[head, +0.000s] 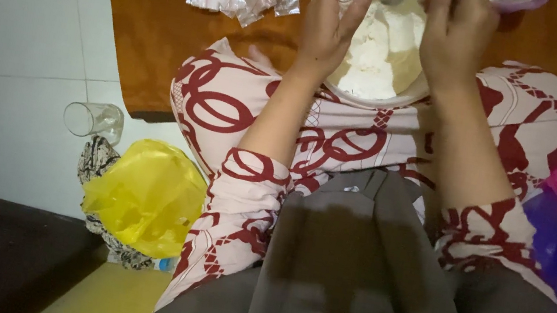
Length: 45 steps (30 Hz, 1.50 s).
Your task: Coating small dough pieces in flour and organizing them in a container for dumpling preparation.
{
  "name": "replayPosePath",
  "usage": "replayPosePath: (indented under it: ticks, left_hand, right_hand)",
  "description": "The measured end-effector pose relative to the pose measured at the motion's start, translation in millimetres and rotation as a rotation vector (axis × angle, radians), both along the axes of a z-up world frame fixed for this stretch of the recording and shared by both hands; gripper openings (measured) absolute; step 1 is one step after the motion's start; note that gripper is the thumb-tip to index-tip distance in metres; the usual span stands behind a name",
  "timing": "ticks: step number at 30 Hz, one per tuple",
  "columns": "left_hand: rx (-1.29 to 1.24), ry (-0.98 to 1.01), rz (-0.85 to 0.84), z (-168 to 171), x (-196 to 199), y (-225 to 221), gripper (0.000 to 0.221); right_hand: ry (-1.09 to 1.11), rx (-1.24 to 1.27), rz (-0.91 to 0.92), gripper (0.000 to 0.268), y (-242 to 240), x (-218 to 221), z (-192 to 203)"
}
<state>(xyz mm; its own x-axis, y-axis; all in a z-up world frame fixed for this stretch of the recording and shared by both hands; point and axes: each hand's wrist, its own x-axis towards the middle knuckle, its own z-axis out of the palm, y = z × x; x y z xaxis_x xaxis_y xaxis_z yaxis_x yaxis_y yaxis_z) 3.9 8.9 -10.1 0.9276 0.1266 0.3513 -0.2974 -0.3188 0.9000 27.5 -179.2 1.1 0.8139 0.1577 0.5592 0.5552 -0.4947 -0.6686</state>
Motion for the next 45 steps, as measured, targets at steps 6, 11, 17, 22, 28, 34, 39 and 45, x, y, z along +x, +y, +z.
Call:
replayPosePath:
  ticks: [6, 11, 17, 22, 28, 34, 39, 45]
  left_hand:
    - [0.04, 0.017, 0.028, -8, 1, 0, 0.033]
    - [-0.005, 0.025, -0.022, -2, -1, -1, 0.033]
    - [0.015, 0.031, -0.041, 2, -1, -1, 0.034]
    - [0.095, 0.085, -0.03, -1, -3, -1, 0.032]
    - [0.318, 0.186, -0.04, 0, -4, -4, 0.04]
    - [0.502, 0.196, -0.057, -4, -2, -8, 0.039]
    - [0.492, 0.147, -0.072, 1, -4, -8, 0.036]
    - [0.485, 0.137, -0.07, 3, -5, -8, 0.037]
  right_hand:
    - [0.134, -0.1, 0.075, 0.012, 14, 21, -41]
    - [0.279, -0.14, 0.065, 0.018, 7, 19, -50]
    - [0.199, 0.019, 0.019, 0.02, 2, 13, -31]
    - [0.285, 0.279, 0.055, 0.019, -24, 10, -26]
    - [0.21, 0.433, -0.016, 0.019, -63, 7, -18]
    - [0.174, 0.441, -0.07, 0.021, -80, 6, -27]
    - [0.134, 0.429, -0.099, 0.021, -87, 8, -35]
    - [0.171, 0.508, -0.107, 0.019, -94, 12, -47]
